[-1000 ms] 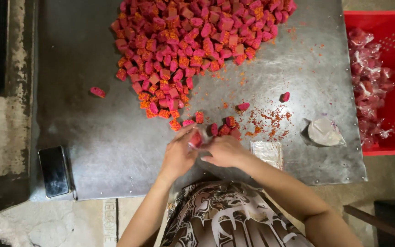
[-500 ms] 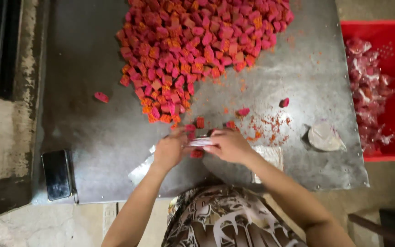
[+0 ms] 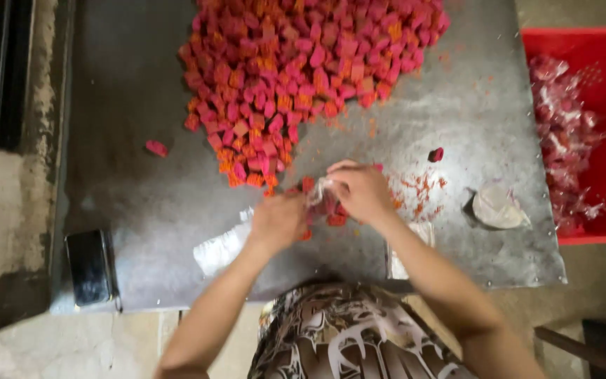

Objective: The person packages food cubes by placing them into plastic bags by hand and wrapping them.

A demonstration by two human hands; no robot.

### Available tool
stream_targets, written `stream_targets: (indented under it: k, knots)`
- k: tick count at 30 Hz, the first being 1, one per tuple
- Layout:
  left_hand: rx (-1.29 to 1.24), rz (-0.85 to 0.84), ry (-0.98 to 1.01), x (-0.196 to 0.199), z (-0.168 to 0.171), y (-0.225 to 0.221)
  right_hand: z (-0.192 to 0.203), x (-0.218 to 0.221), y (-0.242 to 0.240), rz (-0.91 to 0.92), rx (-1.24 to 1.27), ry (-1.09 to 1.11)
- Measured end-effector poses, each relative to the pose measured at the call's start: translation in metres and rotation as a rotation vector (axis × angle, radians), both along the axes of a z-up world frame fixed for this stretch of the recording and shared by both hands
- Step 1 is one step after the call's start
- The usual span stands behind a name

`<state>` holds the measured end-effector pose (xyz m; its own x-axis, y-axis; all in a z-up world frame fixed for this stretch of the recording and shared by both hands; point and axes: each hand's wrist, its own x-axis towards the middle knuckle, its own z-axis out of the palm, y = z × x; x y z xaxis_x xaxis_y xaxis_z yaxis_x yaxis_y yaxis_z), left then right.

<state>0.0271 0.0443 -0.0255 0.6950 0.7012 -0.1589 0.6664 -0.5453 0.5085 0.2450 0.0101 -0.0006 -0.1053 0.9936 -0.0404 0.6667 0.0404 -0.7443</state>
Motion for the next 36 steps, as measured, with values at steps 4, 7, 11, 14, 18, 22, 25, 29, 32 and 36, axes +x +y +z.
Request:
stream_targets:
  k: [4, 7, 11, 14, 18, 22, 25, 29, 32, 36]
  knots:
    - [-0.849, 0.206, -0.702, -0.017, -0.030, -0.024, -0.022, 0.011, -0.041, 0.163, -0.220, 0.908]
    - [-1.017, 0.181, -0.580, -0.021, -0.043, -0.016, -0.045, 0.026, -0.036, 0.163, -0.359, 0.596]
    - [-1.237, 0.329, -0.634, -0.021, -0.035, -0.017, -0.054, 0.028, -0.047, -0.076, -0.519, 0.775]
    - [-1.143, 0.328, -0.648, -0.015, -0.029, -0.011, -0.054, 0.039, -0.039, -0.103, -0.402, 0.594]
    - [-1.177, 0.423, -0.909, -0.013, -0.028, -0.014, -0.061, 0.034, -0.050, -0.151, -0.444, 0.797]
    - [-1.275, 0.365, -1.313, -0.014, -0.041, -0.026, -0.090, 0.011, -0.062, 0.023, -0.442, 1.259]
    - [-1.253, 0.415, -1.240, -0.016, -0.049, -0.034, -0.090, 0.019, -0.060, 0.121, -0.424, 1.172]
    - [-1.207, 0.505, -1.014, -0.027, -0.044, -0.033, -0.043, 0.020, -0.051, 0.234, -0.301, 0.983]
    - [-1.192, 0.371, -0.898, -0.032, -0.039, -0.029, 0.005, 0.012, -0.046, 0.380, -0.207, 0.748]
    - [-0.947, 0.279, -0.729, -0.017, -0.043, -0.035, 0.008, -0.027, -0.039, 0.371, 0.087, 0.164]
